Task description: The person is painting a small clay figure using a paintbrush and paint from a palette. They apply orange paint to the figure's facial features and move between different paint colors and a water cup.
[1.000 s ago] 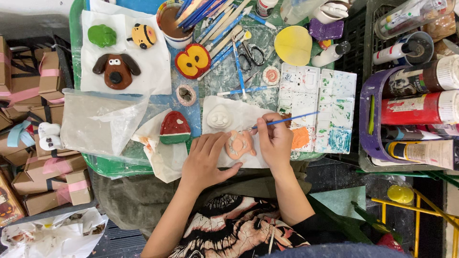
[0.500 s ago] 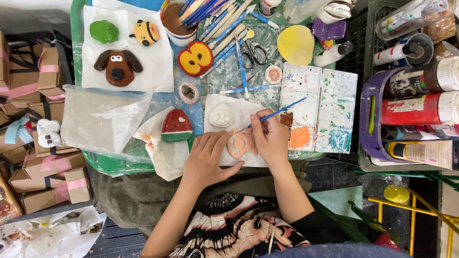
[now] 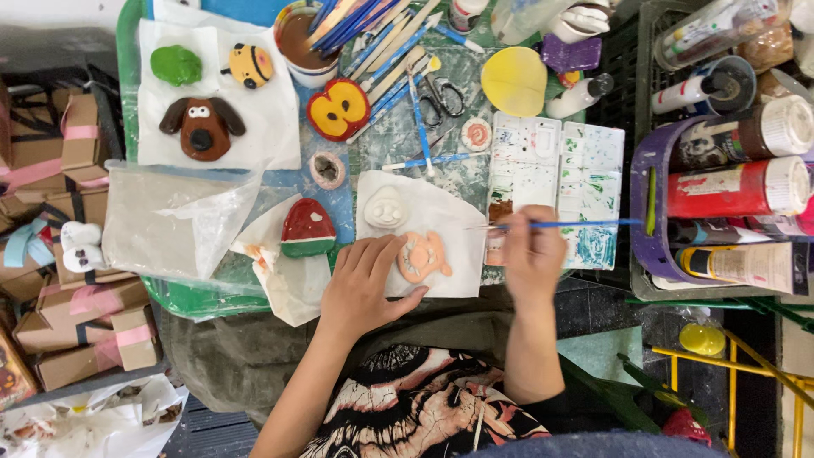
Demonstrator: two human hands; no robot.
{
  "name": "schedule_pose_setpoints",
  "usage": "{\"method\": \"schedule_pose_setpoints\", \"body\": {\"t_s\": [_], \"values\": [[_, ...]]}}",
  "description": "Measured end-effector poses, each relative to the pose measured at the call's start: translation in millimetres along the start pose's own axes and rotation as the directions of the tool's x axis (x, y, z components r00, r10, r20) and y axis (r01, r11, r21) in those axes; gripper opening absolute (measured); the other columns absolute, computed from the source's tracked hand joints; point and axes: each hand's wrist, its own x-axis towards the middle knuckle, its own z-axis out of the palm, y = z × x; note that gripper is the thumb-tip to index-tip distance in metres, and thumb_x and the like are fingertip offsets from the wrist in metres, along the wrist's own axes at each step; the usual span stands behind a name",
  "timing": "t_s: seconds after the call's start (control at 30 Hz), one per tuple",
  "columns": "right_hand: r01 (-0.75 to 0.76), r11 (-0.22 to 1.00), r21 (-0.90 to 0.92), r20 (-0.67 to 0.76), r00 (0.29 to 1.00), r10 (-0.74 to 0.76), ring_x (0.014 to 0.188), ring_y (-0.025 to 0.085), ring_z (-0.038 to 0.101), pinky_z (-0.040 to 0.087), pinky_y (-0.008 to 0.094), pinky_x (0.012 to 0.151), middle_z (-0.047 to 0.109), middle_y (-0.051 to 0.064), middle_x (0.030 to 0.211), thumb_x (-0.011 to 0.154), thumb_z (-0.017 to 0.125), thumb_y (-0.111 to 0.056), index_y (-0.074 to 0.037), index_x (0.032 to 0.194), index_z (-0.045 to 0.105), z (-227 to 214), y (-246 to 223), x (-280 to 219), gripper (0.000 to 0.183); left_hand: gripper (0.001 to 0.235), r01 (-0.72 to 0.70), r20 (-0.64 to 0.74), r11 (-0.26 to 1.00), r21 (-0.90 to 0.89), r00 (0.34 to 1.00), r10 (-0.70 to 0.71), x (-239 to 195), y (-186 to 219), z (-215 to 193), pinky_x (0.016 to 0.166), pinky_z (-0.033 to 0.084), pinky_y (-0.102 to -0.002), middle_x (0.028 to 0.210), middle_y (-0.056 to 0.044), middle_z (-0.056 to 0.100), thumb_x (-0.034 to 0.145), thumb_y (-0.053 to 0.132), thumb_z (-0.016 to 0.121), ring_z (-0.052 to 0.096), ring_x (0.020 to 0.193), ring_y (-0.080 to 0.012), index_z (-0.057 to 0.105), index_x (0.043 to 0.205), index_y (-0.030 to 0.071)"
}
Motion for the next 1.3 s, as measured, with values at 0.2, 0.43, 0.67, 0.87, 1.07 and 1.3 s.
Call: {"method": "schedule_pose_setpoints", "body": {"t_s": [0.2, 0.43, 0.67, 0.87, 1.07, 1.3], "values": [[-0.085, 0.984, -0.159, -0.154, 0.986, 0.060, 0.073, 0.005, 0.061, 0.044, 0.021, 0.062, 0.071, 0.006, 0.087, 0.111, 0.057, -0.009, -0.002, 0.106, 0.058, -49.2, 9.3, -25.6, 0.009, 0.071, 0.003, -0.012, 0.999, 0.032, 1.000, -0.003, 0.1, 2.7, 1.4, 0.097, 0.048, -0.043, 0.123, -0.009, 0.065, 0.079, 0.041, 0.085, 0.061, 0.113, -0.0305, 0.059, 0.134, 0.007], [-0.039, 0.939, -0.341, -0.131, 0.991, -0.006, 0.073, 0.004, 0.065, 0.048, 0.020, 0.063, 0.073, 0.006, 0.081, 0.109, 0.062, -0.009, 0.000, 0.105, 0.061, -52.2, 21.4, -50.3, 0.010, 0.071, -0.009, -0.008, 0.998, 0.061, 1.000, 0.009, -0.3, 1.6, 2.4, 0.097, 0.048, -0.044, 0.122, -0.009, 0.066, 0.079, 0.043, 0.085, 0.061, 0.114, -0.0307, 0.059, 0.133, 0.006], [-0.043, 0.899, -0.436, -0.103, 0.995, -0.002, 0.074, 0.007, 0.069, 0.049, 0.021, 0.062, 0.073, 0.008, 0.079, 0.105, 0.065, -0.008, 0.001, 0.104, 0.063, -57.4, 21.4, -47.7, 0.010, 0.070, -0.016, -0.012, 0.998, 0.061, 1.000, 0.016, 0.2, 2.6, 2.0, 0.096, 0.048, -0.044, 0.122, -0.010, 0.066, 0.079, 0.042, 0.085, 0.061, 0.113, -0.0307, 0.059, 0.133, 0.006], [-0.088, 0.886, -0.456, -0.150, 0.988, 0.021, 0.060, 0.010, 0.054, 0.041, 0.024, 0.056, 0.070, 0.006, 0.071, 0.107, 0.067, -0.012, 0.000, 0.101, 0.066, -60.6, 18.3, -47.3, 0.013, 0.070, -0.016, -0.012, 0.998, 0.065, 1.000, 0.017, 0.9, 2.9, 0.5, 0.096, 0.048, -0.043, 0.122, -0.010, 0.066, 0.079, 0.042, 0.085, 0.061, 0.113, -0.0308, 0.059, 0.132, 0.006], [0.026, 0.882, -0.471, -0.096, 0.992, -0.080, 0.070, 0.006, 0.071, 0.052, 0.021, 0.062, 0.074, 0.005, 0.079, 0.106, 0.064, -0.011, -0.001, 0.103, 0.066, -55.9, 9.7, -48.2, 0.011, 0.069, -0.014, -0.022, 0.998, 0.063, 1.000, 0.016, 0.8, 3.3, 1.1, 0.096, 0.048, -0.042, 0.123, -0.009, 0.066, 0.079, 0.043, 0.085, 0.061, 0.112, -0.0304, 0.059, 0.132, 0.006], [0.043, 0.859, -0.510, -0.074, 0.993, -0.093, 0.068, 0.008, 0.070, 0.051, 0.023, 0.060, 0.073, 0.007, 0.078, 0.105, 0.065, -0.010, 0.000, 0.102, 0.067, -55.4, 6.2, -48.0, 0.010, 0.070, -0.022, -0.019, 0.997, 0.069, 1.000, 0.023, 0.3, 1.9, 1.3, 0.095, 0.048, -0.043, 0.123, -0.009, 0.066, 0.079, 0.043, 0.085, 0.061, 0.112, -0.0300, 0.058, 0.133, 0.006]]}}
